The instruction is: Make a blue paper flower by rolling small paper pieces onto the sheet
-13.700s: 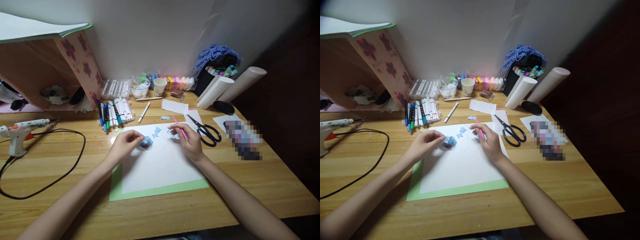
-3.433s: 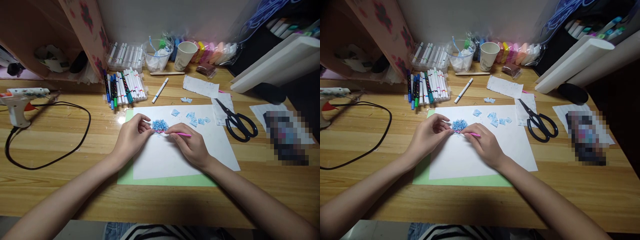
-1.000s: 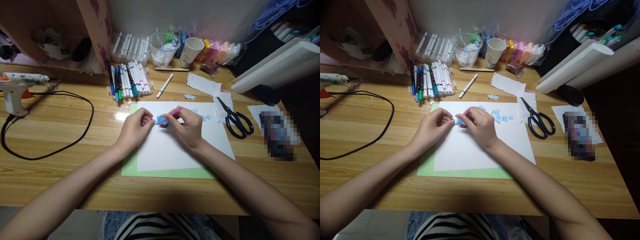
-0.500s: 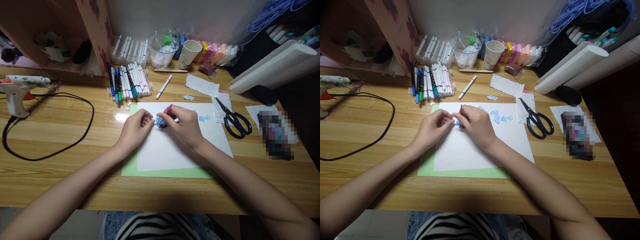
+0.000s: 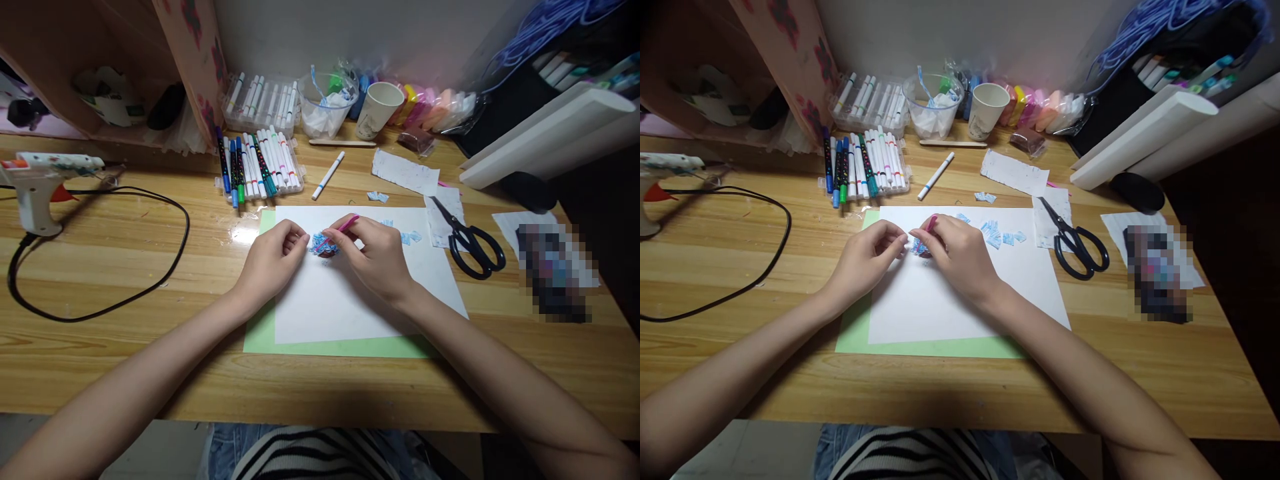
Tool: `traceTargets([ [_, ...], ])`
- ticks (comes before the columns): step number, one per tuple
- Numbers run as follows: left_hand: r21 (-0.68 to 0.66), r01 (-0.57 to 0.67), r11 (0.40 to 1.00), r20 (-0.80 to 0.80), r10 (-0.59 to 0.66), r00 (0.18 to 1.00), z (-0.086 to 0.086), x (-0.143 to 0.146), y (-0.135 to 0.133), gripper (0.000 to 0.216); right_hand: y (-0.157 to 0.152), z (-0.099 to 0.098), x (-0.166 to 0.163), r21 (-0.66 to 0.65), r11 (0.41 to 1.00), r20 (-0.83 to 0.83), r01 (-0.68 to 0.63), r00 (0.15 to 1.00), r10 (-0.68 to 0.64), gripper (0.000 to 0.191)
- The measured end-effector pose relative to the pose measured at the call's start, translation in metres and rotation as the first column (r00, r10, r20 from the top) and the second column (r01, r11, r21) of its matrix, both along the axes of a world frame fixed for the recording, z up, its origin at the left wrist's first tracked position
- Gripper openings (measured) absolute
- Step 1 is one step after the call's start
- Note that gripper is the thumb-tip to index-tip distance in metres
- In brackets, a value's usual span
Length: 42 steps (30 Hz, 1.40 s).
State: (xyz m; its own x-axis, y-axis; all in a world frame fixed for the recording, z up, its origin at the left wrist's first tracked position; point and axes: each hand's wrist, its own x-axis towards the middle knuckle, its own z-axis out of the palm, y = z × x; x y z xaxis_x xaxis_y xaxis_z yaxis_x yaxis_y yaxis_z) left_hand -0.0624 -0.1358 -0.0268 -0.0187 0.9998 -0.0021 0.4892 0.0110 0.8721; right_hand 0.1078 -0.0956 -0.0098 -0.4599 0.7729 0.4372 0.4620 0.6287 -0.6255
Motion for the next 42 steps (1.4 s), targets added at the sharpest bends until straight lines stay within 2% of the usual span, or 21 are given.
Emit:
traceTargets([
  [10,-0.002,0.009,1.0,-0.007,-0.009,1.0,0.001,0.0,0.001,0.014,0.002,-0.001,0.002,0.097,0.995,0.037,-0.027,0.999,0.023,0.017],
  [16,0.003,0.015,1.0,-0.015,-0.015,1.0,0.002,0.0,0.001,0.013,0.006,-0.002,0.0,0.247,0.955,0.192,-0.164,0.974,0.118,0.029],
  [18,0.005,0.015,1.0,-0.025,-0.015,1.0,0.002,0.0,0.001,0.012,0.007,-0.002,-0.004,0.265,0.949,0.214,-0.173,0.97,0.117,0.032],
  [24,0.0,0.016,1.0,-0.03,-0.016,0.999,0.002,-0.001,0.001,0.012,0.006,-0.003,-0.013,0.231,0.97,0.176,-0.071,0.984,0.031,0.033],
  [30,0.004,0.009,1.0,-0.022,-0.008,1.0,0.001,-0.001,0.001,0.012,0.0,0.002,-0.008,0.159,0.987,0.054,0.032,0.998,-0.041,0.026],
  [35,0.017,-0.002,1.0,-0.023,0.002,1.0,0.0,0.0,0.0,0.011,0.0,-0.001,-0.005,0.228,0.974,0.087,-0.005,0.996,-0.015,0.024],
  [42,0.012,0.001,1.0,-0.024,-0.001,1.0,0.001,0.0,0.0,0.012,0.001,-0.008,-0.006,0.209,0.978,0.092,-0.027,0.996,0.008,0.026],
])
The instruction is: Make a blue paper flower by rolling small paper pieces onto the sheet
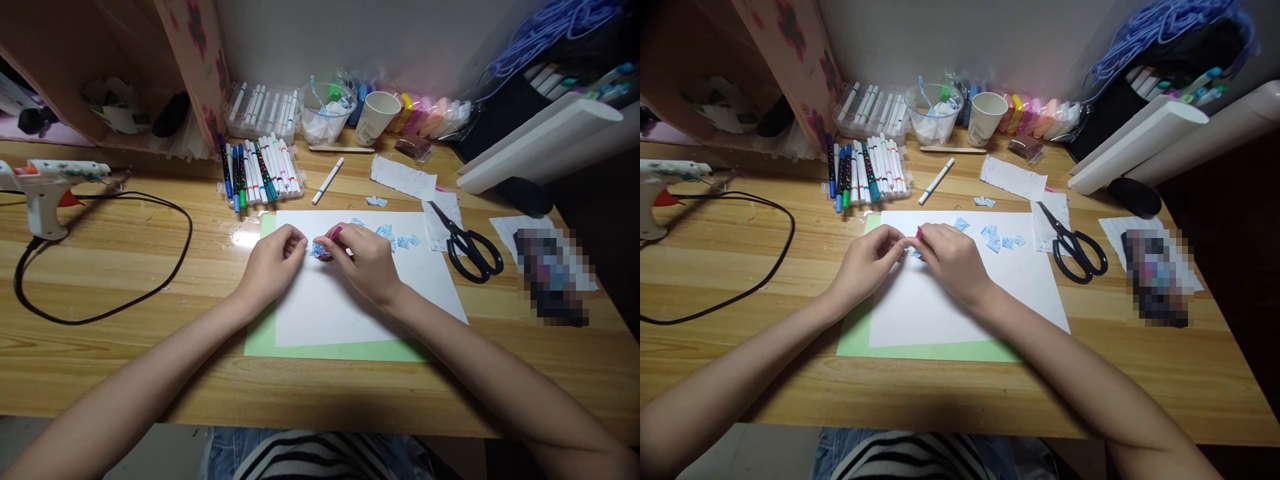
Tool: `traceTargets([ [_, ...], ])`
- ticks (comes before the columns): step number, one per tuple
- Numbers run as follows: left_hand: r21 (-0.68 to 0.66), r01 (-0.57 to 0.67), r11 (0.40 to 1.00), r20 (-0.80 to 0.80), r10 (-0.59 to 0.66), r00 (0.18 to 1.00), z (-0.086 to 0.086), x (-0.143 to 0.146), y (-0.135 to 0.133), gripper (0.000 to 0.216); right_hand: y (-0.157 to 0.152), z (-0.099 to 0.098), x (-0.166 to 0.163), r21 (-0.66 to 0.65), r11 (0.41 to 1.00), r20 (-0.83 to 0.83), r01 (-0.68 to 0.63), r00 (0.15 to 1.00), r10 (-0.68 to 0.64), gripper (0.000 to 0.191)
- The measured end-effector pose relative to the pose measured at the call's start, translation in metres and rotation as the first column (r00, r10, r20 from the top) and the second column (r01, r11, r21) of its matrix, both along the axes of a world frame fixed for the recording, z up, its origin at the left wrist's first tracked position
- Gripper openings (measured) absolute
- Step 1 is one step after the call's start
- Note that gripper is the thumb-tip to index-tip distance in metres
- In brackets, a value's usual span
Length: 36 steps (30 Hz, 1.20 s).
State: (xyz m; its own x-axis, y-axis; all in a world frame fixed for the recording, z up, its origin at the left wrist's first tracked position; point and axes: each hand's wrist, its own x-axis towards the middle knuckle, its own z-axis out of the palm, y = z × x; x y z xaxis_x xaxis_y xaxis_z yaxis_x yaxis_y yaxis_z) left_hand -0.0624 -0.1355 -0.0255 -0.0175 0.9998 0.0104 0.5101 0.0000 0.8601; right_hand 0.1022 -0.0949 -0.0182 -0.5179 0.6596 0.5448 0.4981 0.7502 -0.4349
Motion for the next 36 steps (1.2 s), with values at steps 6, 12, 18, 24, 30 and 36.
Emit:
traceTargets([
  [6,0.009,-0.006,1.0,-0.028,0.007,1.0,-0.001,0.0,0.0,0.013,0.004,-0.006,-0.007,-0.011,0.993,-0.096,0.119,0.988,-0.119,0.03],
  [12,-0.002,0.005,1.0,-0.011,-0.005,1.0,0.0,0.0,0.0,0.014,0.002,-0.003,-0.006,-0.021,0.994,-0.091,0.109,0.99,-0.11,0.03],
  [18,-0.036,0.011,0.999,-0.028,-0.012,1.0,0.0,-0.001,0.0,0.017,-0.002,0.008,0.009,-0.152,0.985,-0.29,0.087,0.949,-0.128,0.018],
  [24,-0.027,0.095,0.995,-0.115,-0.098,0.989,0.001,0.0,-0.006,0.014,0.004,-0.009,0.054,-0.259,0.966,-0.374,0.029,0.919,-0.128,0.013],
  [30,0.107,0.069,0.992,-0.199,-0.047,0.979,0.017,-0.001,0.015,0.015,0.009,-0.024,0.076,-0.273,0.949,-0.402,0.156,0.878,-0.26,0.014],
  [36,0.035,0.199,0.979,-0.328,-0.177,0.928,0.017,0.035,0.07,0.013,0.01,-0.026,0.078,-0.389,0.914,-0.444,0.119,0.845,-0.299,0.015],
])
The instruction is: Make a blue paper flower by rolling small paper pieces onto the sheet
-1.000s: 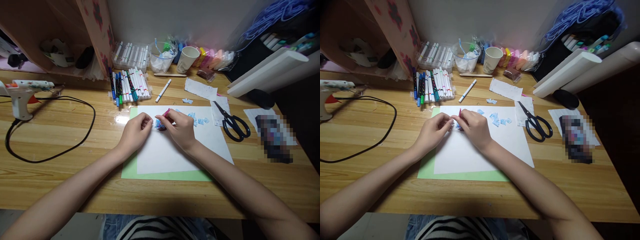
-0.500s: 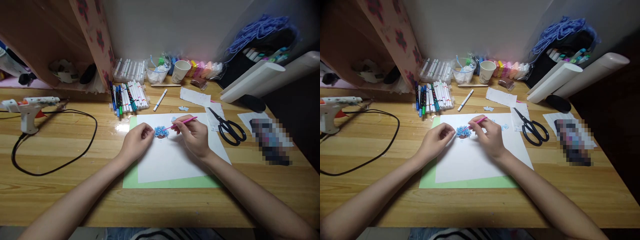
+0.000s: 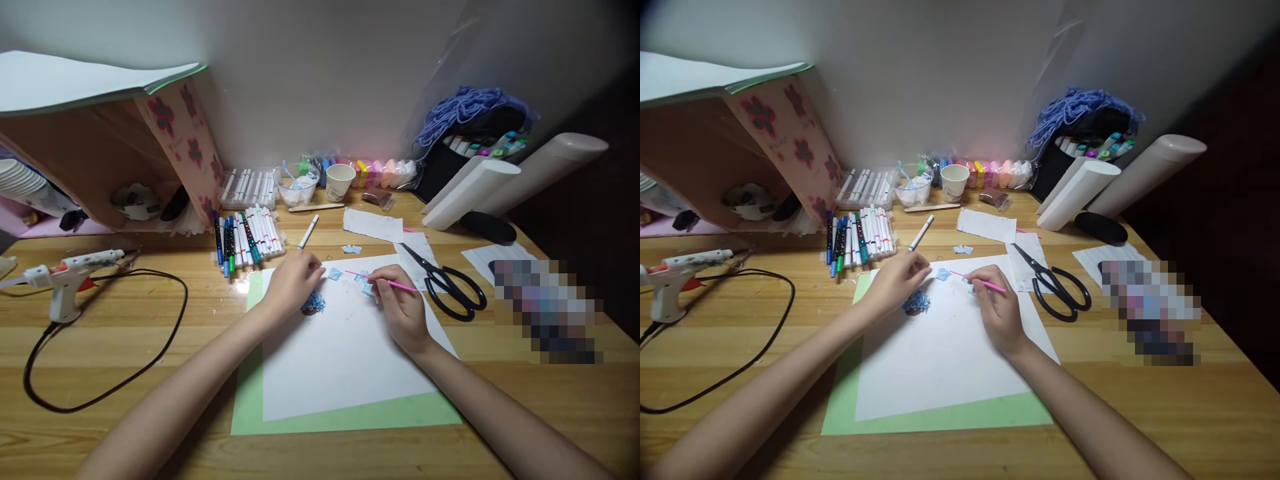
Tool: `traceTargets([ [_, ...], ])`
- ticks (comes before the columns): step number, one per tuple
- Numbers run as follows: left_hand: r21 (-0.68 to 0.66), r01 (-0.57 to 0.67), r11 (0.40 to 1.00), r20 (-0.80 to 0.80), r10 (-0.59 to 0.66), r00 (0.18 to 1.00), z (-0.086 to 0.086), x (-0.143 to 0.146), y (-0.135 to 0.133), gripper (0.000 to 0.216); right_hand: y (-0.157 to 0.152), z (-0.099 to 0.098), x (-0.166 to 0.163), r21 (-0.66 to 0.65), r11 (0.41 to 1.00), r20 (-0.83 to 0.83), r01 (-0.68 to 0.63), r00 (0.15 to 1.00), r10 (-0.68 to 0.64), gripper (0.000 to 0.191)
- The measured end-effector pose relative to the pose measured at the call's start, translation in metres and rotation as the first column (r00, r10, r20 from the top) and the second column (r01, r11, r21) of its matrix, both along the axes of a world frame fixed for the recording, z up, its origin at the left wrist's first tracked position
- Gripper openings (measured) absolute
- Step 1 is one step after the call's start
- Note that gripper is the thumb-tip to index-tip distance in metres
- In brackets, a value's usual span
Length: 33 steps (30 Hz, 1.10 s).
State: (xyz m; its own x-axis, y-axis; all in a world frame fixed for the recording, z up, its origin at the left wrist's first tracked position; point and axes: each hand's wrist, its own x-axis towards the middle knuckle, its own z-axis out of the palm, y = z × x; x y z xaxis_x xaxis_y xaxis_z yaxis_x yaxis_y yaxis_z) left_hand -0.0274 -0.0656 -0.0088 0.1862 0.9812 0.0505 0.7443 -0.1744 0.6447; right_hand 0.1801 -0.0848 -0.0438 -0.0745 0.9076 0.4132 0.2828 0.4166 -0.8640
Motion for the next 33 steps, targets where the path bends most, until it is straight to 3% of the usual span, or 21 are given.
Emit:
traceTargets([
  [5,-0.066,0.006,0.998,-0.016,-0.007,1.0,-0.007,0.023,0.014,0.012,0.001,-0.001,0.003,-0.067,0.997,-0.085,0.025,0.996,-0.03,0.017],
  [12,-0.079,-0.015,0.997,0.126,0.025,0.992,-0.01,0.013,0.011,0.011,0.003,0.001,0.0,-0.076,0.997,-0.104,0.009,0.994,-0.017,0.019],
  [19,-0.085,0.036,0.996,0.061,-0.031,0.998,-0.01,0.018,0.012,0.018,0.004,0.001,0.0,-0.081,0.997,-0.101,0.012,0.995,-0.02,0.019],
  [23,-0.078,0.061,0.995,0.118,-0.051,0.992,-0.01,0.018,0.014,0.017,0.003,0.0,0.0,-0.086,0.996,-0.104,0.009,0.994,-0.018,0.019],
  [29,-0.13,0.073,0.989,0.214,-0.044,0.976,0.004,0.01,0.015,0.018,0.003,0.001,0.001,-0.073,0.997,-0.111,0.017,0.994,-0.025,0.019],
  [33,-0.168,0.044,0.985,0.258,0.001,0.966,0.014,-0.002,-0.005,0.018,0.002,0.002,0.0,-0.067,0.998,-0.107,0.016,0.994,-0.023,0.021],
])
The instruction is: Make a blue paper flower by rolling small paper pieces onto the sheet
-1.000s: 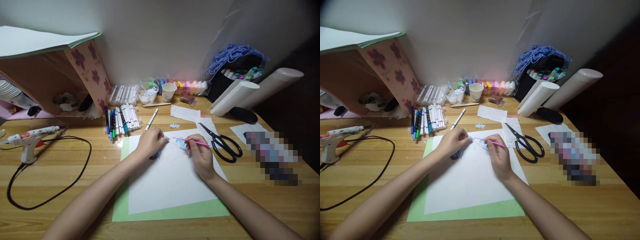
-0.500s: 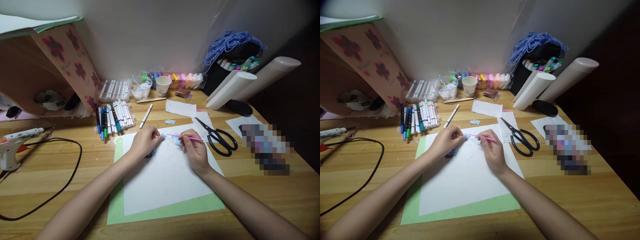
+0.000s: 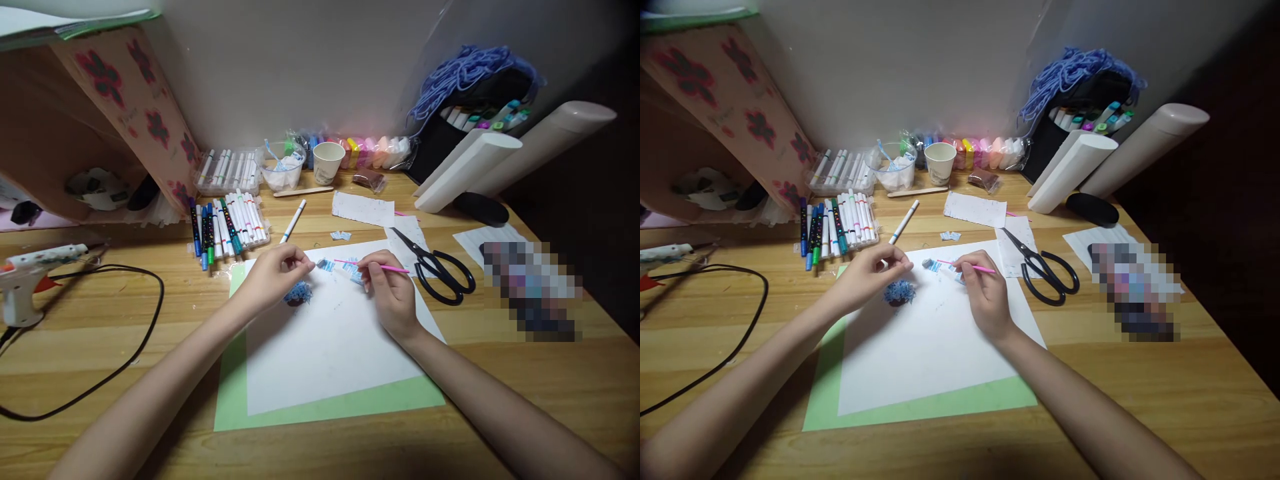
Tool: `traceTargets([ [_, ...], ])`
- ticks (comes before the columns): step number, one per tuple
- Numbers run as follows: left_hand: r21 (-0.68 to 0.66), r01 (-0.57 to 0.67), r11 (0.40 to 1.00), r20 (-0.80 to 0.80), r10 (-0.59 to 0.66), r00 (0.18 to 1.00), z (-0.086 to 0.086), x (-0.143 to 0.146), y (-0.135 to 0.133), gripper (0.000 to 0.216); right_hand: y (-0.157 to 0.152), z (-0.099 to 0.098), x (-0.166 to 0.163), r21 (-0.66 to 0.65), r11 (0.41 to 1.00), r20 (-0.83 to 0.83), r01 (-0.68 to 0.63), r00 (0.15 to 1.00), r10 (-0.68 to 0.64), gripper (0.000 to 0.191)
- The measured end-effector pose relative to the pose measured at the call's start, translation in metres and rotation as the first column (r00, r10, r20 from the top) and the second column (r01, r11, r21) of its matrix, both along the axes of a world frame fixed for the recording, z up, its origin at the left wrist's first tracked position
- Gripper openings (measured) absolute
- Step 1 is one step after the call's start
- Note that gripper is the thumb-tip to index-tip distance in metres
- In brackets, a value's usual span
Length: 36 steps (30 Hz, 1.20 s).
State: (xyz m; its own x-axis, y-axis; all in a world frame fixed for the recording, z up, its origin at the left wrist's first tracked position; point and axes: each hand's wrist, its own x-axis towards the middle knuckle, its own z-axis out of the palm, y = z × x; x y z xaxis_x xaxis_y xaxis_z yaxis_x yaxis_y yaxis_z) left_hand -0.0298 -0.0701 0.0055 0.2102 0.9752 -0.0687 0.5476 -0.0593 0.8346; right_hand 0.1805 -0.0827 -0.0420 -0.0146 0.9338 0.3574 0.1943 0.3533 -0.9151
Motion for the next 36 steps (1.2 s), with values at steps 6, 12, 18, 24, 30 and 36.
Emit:
traceTargets([
  [6,0.052,-0.025,0.998,-0.047,0.027,0.999,-0.013,-0.012,-0.04,0.015,-0.001,0.001,-0.004,0.006,1.0,-0.001,-0.016,1.0,0.016,0.019],
  [12,0.206,0.048,0.977,-0.329,0.023,0.944,-0.011,0.005,-0.021,0.012,-0.002,0.002,-0.007,-0.045,0.998,-0.018,-0.048,0.999,0.047,0.02],
  [18,0.09,0.087,0.992,-0.463,-0.036,0.886,-0.008,0.027,0.017,0.011,-0.002,0.002,-0.006,-0.083,0.995,0.013,-0.059,0.998,0.06,0.019],
  [24,0.04,0.059,0.997,-0.336,-0.042,0.941,-0.013,0.024,0.02,0.01,-0.003,0.002,-0.005,-0.13,0.984,0.056,-0.119,0.99,0.128,0.021],
  [30,-0.078,0.058,0.995,0.012,-0.057,0.998,-0.007,0.018,0.017,0.014,0.0,0.001,-0.007,-0.132,0.986,0.14,-0.1,0.983,0.118,0.008],
  [36,-0.189,0.118,0.975,0.157,-0.089,0.984,-0.002,0.023,0.011,0.013,-0.001,0.0,-0.008,-0.08,0.985,0.071,-0.152,0.985,0.158,0.01],
])
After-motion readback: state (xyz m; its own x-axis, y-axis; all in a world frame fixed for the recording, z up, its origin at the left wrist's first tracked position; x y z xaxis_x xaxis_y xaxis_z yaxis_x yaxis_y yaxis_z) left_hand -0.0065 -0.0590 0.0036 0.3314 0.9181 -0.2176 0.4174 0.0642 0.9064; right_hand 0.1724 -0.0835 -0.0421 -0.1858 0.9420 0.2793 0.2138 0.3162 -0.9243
